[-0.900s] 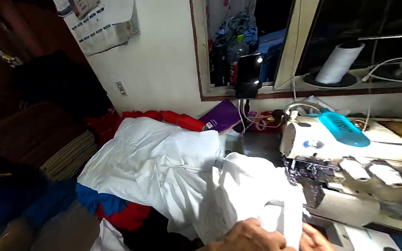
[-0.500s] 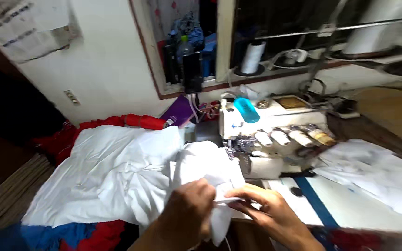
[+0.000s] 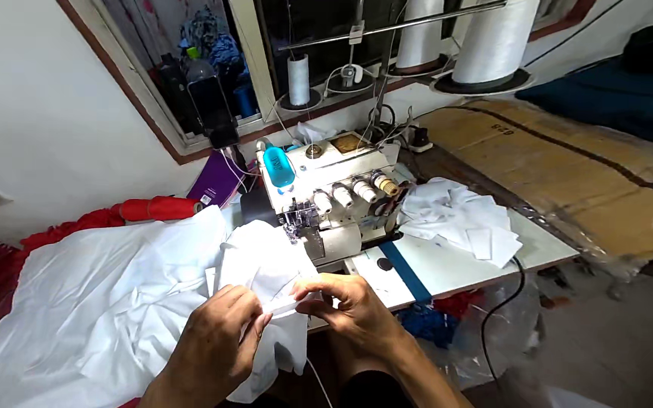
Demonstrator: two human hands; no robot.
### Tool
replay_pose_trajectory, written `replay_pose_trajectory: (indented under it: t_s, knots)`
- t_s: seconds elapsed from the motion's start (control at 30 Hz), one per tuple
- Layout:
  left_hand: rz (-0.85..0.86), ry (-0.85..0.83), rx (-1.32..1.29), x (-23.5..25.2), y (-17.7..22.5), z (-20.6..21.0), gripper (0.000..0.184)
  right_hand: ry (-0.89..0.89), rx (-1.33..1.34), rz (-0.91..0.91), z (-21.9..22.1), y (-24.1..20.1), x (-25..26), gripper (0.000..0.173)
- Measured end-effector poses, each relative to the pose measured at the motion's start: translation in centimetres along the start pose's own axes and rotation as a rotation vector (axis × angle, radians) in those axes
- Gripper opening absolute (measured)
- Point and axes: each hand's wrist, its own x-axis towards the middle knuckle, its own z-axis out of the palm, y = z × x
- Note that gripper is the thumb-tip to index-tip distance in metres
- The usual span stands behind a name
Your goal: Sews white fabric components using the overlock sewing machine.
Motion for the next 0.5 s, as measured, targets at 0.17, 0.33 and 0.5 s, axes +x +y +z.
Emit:
replay_pose_trajectory:
  t_s: [0.17,0.33,0.5]
  knots:
    - [-0.042,0.085,-0.067,-0.1,0.8,0.0,0.018,0.064,0.02,-0.002,0.5,-0.5,-0.2,0.007]
    - [0.012,-0.124,-0.129,-0.4,1.6,-0.2,0.028,0.238,0.065,0.011,2.1,-1.2,-1.4,0.002]
    - [0.01,-0.09,-0.669,1.1,3.8,0.6,0.021,0.351,-0.062,0.212,6.0,-1.8,-4.1,0.022]
